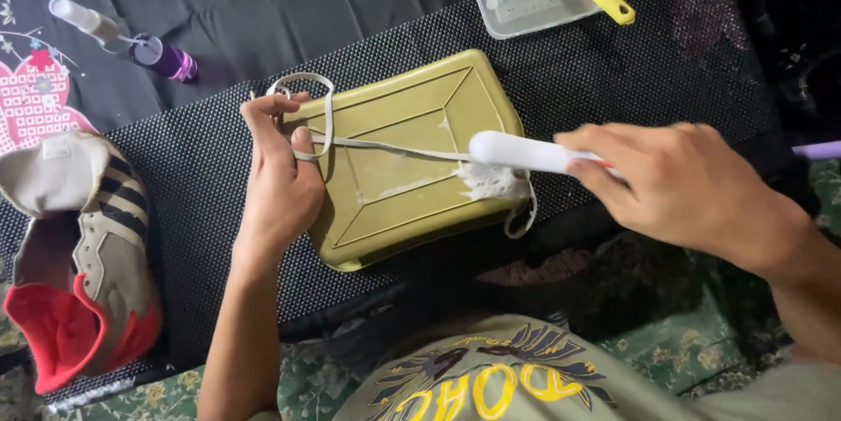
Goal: The person is cleaning a white shoe lace by scrubbing it with a toothbrush and cleaning solution on a plastic lid, then wiping it dry with a grey cloth.
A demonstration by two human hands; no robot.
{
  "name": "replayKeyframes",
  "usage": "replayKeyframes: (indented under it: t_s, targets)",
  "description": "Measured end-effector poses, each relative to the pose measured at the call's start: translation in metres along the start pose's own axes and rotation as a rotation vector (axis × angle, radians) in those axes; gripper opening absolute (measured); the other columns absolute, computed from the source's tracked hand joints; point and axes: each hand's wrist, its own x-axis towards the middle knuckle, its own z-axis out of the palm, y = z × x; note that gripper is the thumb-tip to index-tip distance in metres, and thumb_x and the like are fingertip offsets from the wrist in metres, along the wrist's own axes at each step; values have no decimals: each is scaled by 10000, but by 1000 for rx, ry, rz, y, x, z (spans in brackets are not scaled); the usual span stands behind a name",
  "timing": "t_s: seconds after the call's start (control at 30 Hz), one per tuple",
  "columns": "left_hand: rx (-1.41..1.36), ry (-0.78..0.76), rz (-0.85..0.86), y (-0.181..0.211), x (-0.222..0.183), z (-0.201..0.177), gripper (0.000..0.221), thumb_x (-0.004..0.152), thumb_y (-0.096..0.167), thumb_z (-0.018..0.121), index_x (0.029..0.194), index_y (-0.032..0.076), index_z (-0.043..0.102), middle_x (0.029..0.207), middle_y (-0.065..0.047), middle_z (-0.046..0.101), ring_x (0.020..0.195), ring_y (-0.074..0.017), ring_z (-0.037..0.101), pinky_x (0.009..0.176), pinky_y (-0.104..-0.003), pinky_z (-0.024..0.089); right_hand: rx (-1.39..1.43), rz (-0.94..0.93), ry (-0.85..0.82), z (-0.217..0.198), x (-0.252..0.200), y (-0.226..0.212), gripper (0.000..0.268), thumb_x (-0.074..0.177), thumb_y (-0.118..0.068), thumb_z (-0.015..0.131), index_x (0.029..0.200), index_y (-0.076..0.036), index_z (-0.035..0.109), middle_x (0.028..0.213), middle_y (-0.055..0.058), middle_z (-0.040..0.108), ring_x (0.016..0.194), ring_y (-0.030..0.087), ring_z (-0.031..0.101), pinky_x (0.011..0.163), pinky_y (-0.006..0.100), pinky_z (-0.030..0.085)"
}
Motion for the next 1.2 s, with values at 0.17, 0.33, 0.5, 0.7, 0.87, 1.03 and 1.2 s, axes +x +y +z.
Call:
replayKeyframes:
  t_s: [0.17, 0.33, 0.5, 0.7, 0.87, 1.03, 1.2]
  targets:
    - [20, 0, -2, 1, -2, 1, 218, 1008, 8, 331, 1206, 86, 281, 1387, -255, 489, 1345, -373, 492, 1121, -520, 360, -100, -63, -143, -2, 35, -22, 194, 1037, -372, 565, 1165, -234, 615, 697, -6, 593, 506, 315, 649, 409, 519, 520]
    - [49, 14, 38, 0, -2, 1, 219, 1004, -10, 329, 1208, 61, 293, 1357, -274, 472, 1382, -382, 477, 1130, -513, 362, -255, 55, -292, -12, 13, -10, 340, 995, -456, 533, 1312, -345, 579, 683, -20, 615, 541, 337, 721, 462, 551, 581]
    - [15, 8, 24, 2, -2, 0, 214, 1013, 1, 319, 1211, 77, 287, 1370, -249, 478, 1348, -366, 493, 1125, -501, 369, -271, 153, -363, -27, 9, -7, 290, 1014, -491, 476, 1262, -360, 553, 726, -88, 652, 608, 270, 740, 493, 509, 594]
    - [16, 29, 29, 2, -3, -1, 225, 1006, 1, 316, 1218, 74, 294, 1397, -284, 519, 1308, -398, 545, 1091, -505, 396, -120, -14, -216, 9, 41, -17, 199, 1057, -414, 522, 1128, -235, 576, 713, -1, 614, 559, 355, 679, 434, 569, 536]
    - [21, 13, 42, -1, -4, -2, 259, 985, -41, 288, 1223, 62, 298, 1424, -308, 499, 1365, -421, 505, 1134, -507, 375, -175, 124, -167, 6, -3, 7, 328, 985, -418, 572, 1284, -339, 679, 845, -91, 728, 671, 257, 732, 508, 516, 579]
    - [11, 22, 60, -1, -3, -3, 257, 981, -41, 290, 1218, 56, 305, 1402, -299, 505, 1347, -414, 518, 1114, -503, 375, -198, 208, -148, -1, -8, 8, 321, 958, -452, 617, 1265, -371, 662, 931, -187, 748, 720, 230, 746, 549, 471, 604]
    - [464, 140, 216, 33, -11, -2, 650, 741, 17, 509, 1384, 75, 436, 1634, -288, 168, 1513, -612, 41, 1199, -737, 135, -113, 54, -42, 3, 25, -10, 214, 1041, -368, 565, 1215, -277, 652, 885, -79, 738, 668, 309, 704, 463, 514, 528]
